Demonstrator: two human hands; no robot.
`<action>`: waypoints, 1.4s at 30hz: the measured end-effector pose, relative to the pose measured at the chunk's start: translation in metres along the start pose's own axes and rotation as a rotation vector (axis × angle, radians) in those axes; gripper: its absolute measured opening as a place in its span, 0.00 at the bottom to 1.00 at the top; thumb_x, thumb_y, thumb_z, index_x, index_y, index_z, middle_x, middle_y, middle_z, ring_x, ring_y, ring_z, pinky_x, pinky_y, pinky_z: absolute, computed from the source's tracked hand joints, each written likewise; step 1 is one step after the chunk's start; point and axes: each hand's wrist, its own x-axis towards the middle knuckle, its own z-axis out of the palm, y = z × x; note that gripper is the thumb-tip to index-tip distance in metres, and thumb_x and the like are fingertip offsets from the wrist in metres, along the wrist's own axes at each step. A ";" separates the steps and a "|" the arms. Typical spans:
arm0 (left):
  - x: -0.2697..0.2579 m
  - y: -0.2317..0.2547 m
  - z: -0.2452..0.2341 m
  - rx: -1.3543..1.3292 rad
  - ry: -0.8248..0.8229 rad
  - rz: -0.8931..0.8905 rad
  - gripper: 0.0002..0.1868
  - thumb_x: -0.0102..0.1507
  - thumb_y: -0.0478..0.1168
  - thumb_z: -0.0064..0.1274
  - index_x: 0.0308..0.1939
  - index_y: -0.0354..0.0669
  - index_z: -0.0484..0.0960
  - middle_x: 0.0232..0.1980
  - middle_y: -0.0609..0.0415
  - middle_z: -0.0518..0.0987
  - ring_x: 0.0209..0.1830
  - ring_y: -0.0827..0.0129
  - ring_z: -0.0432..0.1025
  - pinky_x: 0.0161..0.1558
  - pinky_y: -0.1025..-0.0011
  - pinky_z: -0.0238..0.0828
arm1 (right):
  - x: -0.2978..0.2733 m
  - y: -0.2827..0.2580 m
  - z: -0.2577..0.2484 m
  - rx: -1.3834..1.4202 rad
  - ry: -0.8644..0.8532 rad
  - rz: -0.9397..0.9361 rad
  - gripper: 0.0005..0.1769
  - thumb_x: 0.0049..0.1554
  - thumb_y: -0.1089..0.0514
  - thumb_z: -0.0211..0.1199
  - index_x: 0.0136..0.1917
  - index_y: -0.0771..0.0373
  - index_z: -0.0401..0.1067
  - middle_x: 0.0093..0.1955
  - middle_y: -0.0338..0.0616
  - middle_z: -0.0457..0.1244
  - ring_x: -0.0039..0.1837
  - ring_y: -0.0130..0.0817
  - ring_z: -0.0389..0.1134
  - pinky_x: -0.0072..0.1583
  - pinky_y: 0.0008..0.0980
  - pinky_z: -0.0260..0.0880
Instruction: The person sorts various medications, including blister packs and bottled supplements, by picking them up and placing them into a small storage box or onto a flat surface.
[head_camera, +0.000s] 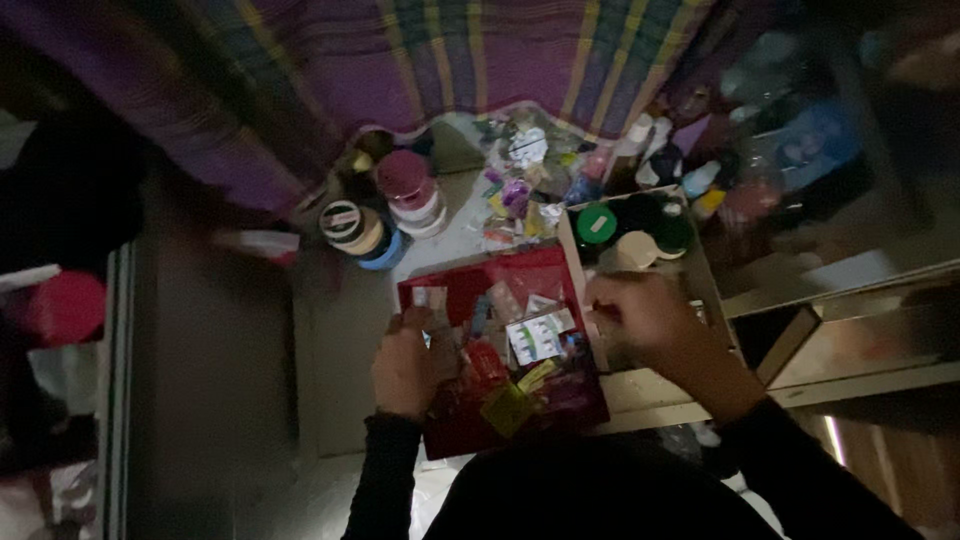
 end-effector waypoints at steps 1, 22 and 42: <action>0.000 0.000 0.001 0.028 -0.010 -0.039 0.24 0.72 0.50 0.66 0.68 0.46 0.81 0.57 0.37 0.89 0.44 0.35 0.87 0.43 0.39 0.85 | 0.015 -0.008 0.016 -0.006 -0.038 -0.027 0.14 0.62 0.53 0.77 0.58 0.58 0.81 0.54 0.52 0.76 0.55 0.50 0.82 0.56 0.52 0.82; -0.017 0.003 -0.040 -0.534 0.099 -0.020 0.16 0.69 0.42 0.72 0.60 0.49 0.92 0.51 0.50 0.97 0.49 0.60 0.92 0.48 0.60 0.87 | 0.035 -0.040 0.154 0.390 -0.050 -0.267 0.24 0.66 0.52 0.79 0.71 0.63 0.79 0.65 0.46 0.77 0.62 0.35 0.81 0.57 0.38 0.84; -0.034 -0.042 -0.047 -1.013 0.175 -0.482 0.20 0.72 0.55 0.72 0.49 0.40 0.92 0.48 0.55 0.93 0.47 0.73 0.85 0.50 0.69 0.83 | 0.063 -0.064 0.152 0.417 -0.176 -0.044 0.20 0.67 0.51 0.75 0.70 0.57 0.83 0.66 0.42 0.78 0.54 0.31 0.84 0.52 0.43 0.85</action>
